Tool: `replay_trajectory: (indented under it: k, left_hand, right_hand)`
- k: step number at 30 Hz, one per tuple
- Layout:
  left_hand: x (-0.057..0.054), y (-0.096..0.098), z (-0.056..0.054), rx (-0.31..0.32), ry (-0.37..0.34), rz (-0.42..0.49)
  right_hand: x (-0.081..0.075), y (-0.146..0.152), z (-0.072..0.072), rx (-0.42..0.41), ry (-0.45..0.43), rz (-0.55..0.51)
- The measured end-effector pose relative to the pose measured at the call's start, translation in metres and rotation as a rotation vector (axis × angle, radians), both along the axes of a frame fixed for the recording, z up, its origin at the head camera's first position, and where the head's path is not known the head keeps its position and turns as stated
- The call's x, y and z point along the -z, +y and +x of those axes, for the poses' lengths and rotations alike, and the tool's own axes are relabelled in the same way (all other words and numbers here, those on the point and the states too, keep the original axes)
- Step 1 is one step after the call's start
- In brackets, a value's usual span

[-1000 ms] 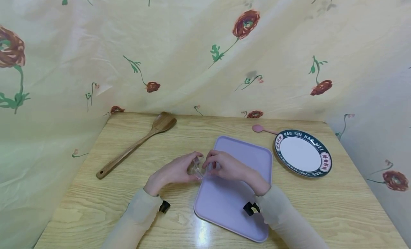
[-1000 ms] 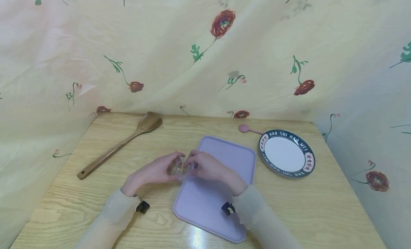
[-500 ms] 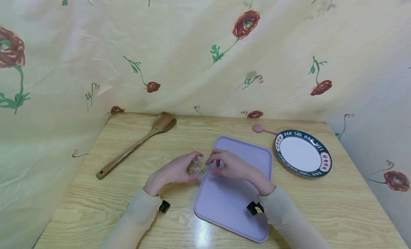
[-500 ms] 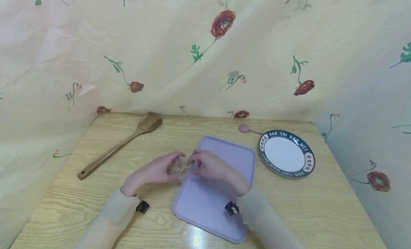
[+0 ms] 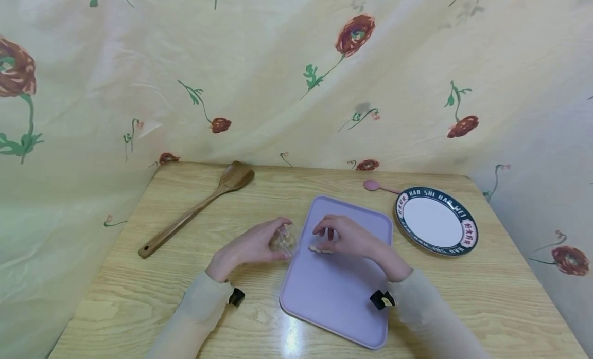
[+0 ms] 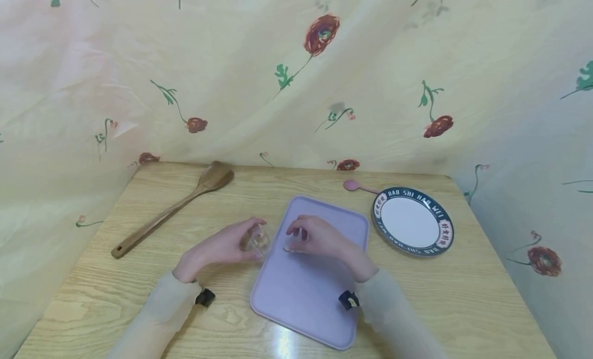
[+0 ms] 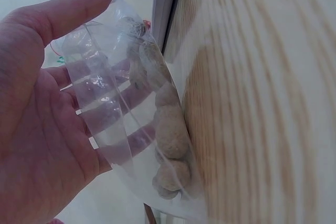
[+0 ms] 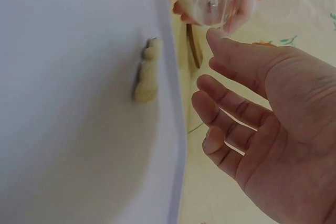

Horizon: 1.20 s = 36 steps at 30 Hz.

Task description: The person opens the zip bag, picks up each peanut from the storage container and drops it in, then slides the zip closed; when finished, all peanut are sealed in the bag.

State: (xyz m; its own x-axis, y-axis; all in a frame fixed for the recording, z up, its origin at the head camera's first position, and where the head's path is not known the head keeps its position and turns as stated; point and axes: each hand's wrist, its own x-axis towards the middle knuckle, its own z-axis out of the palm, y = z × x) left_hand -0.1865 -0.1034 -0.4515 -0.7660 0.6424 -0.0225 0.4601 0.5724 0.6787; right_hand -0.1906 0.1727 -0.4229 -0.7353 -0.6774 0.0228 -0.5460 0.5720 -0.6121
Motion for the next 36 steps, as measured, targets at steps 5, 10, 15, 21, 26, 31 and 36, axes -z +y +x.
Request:
replay_trajectory:
  k: [5,10,15,21,26,31,36]
  left_hand:
    - [0.000,0.000,0.000,-0.001,-0.006,0.012]
    - [-0.001,0.001,0.001,0.002,-0.001,0.011]
    - [0.000,0.001,0.000,0.006,0.001,0.008]
    - [0.000,0.001,0.001,0.002,-0.007,0.003]
    - [-0.001,0.001,0.001,-0.005,-0.020,-0.002]
    - [-0.001,0.001,0.001,-0.004,-0.023,0.002]
    - [-0.001,0.001,0.001,-0.004,-0.028,0.006]
  right_hand:
    - [0.007,0.010,0.001,0.033,0.011,0.023]
    - [0.013,0.015,0.002,0.046,0.038,0.045]
    - [0.020,0.018,0.003,0.054,0.043,0.065]
    - [0.026,0.020,0.006,0.051,0.011,0.086]
    - [0.031,0.021,0.008,0.061,-0.001,0.098]
    - [0.035,0.021,0.009,0.068,-0.017,0.102]
    - [0.036,0.020,0.009,0.068,-0.013,0.102]
